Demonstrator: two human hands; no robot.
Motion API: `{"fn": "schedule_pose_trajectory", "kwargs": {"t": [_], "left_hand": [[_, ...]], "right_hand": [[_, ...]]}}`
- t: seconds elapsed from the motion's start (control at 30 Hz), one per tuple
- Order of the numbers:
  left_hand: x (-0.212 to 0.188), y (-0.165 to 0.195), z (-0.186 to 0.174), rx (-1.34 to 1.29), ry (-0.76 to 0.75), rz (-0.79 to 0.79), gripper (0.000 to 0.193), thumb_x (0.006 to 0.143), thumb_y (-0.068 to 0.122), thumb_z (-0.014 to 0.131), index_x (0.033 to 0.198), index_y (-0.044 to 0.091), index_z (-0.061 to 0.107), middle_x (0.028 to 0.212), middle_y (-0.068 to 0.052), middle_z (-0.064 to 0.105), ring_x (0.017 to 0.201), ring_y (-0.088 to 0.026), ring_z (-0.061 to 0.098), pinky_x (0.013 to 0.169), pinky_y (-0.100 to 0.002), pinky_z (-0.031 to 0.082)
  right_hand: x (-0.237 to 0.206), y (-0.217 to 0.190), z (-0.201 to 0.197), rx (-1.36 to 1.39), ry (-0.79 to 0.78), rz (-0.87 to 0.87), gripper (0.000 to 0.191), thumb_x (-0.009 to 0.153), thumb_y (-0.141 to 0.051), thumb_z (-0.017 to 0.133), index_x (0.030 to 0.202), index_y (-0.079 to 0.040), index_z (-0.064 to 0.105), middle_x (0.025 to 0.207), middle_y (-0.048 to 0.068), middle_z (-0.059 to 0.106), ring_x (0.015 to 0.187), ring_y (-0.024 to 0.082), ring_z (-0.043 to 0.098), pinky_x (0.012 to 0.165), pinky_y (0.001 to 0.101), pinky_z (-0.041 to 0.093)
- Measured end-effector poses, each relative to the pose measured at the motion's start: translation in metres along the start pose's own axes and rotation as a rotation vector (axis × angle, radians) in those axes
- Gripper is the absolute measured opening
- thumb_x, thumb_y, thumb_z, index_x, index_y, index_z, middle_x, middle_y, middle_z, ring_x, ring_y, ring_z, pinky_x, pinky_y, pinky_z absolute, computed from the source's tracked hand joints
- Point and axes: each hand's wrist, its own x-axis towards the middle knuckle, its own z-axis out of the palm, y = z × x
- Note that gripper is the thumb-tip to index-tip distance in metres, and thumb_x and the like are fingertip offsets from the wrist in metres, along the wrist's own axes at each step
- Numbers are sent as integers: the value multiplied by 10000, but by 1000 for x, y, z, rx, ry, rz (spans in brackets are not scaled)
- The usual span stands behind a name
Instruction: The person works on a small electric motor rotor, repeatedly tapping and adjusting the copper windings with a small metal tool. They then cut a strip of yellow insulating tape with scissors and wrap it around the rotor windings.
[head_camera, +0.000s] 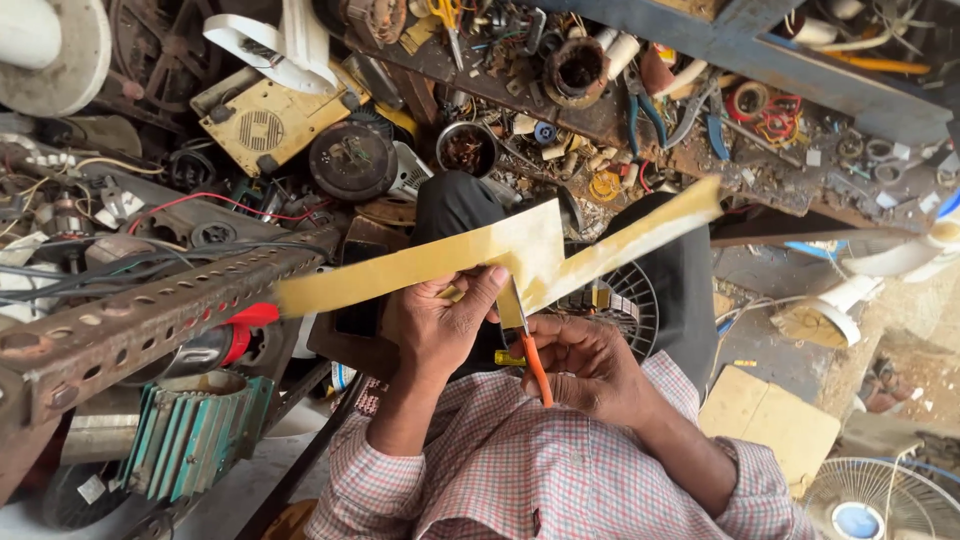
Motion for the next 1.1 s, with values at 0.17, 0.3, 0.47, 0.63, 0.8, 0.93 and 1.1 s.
{"fn": "schedule_pose_trajectory", "kwargs": {"t": [0.17, 0.3, 0.47, 0.63, 0.8, 0.93, 1.1], "left_hand": [[-1, -4, 2, -41, -29, -23, 204, 959, 89, 760, 1127, -23, 727, 916, -84, 766, 690, -82, 691, 542, -222, 576], [-1, -5, 4, -16, -29, -15, 208, 950, 88, 767, 1115, -33, 729, 914, -93, 770, 681, -82, 688, 530, -224, 576], [-2, -5, 0, 25, -38, -16, 206, 957, 84, 766, 1118, -40, 733, 885, -95, 769, 643, -75, 673, 528, -222, 566], [-3, -11, -1, 53, -27, -2, 206, 936, 84, 776, 1099, -32, 726, 842, -79, 762, 627, -76, 682, 507, -222, 569], [-3, -12, 0, 27, -27, -12, 179, 952, 104, 776, 1079, -18, 740, 786, -57, 741, 598, -73, 670, 502, -220, 562], [-2, -5, -2, 76, 8, -68, 192, 937, 115, 769, 1076, -16, 748, 752, -50, 735, 557, -69, 657, 482, -216, 550], [-3, -3, 2, 42, -48, -70, 207, 943, 125, 762, 1090, -18, 736, 828, -75, 766, 587, -75, 675, 497, -218, 561]], "right_hand": [[-5, -6, 0, 50, 17, 22, 621, 848, 23, 794, 1425, 70, 571, 1215, 194, 729, 947, 180, 727, 837, 304, 619], [-5, -6, 1, 70, 16, 18, 608, 856, 35, 774, 1426, 72, 564, 1215, 177, 718, 976, 163, 722, 847, 295, 622], [-5, -5, 1, 37, 2, -23, 594, 851, 47, 763, 1410, 80, 565, 1208, 171, 726, 984, 162, 734, 843, 302, 641], [-11, -9, -2, 98, -8, 48, 594, 851, 50, 759, 1409, 85, 559, 1200, 203, 740, 967, 180, 739, 832, 304, 631], [-18, -17, 3, 111, -3, 37, 575, 858, 44, 759, 1398, 100, 569, 1188, 212, 736, 962, 188, 744, 840, 322, 643], [-20, -20, 5, 92, -8, 39, 579, 861, 30, 771, 1400, 103, 573, 1181, 212, 735, 958, 182, 739, 830, 316, 635], [-15, -16, 2, 95, -9, 31, 587, 865, 21, 767, 1408, 99, 558, 1198, 220, 726, 945, 188, 741, 838, 312, 635]]}}
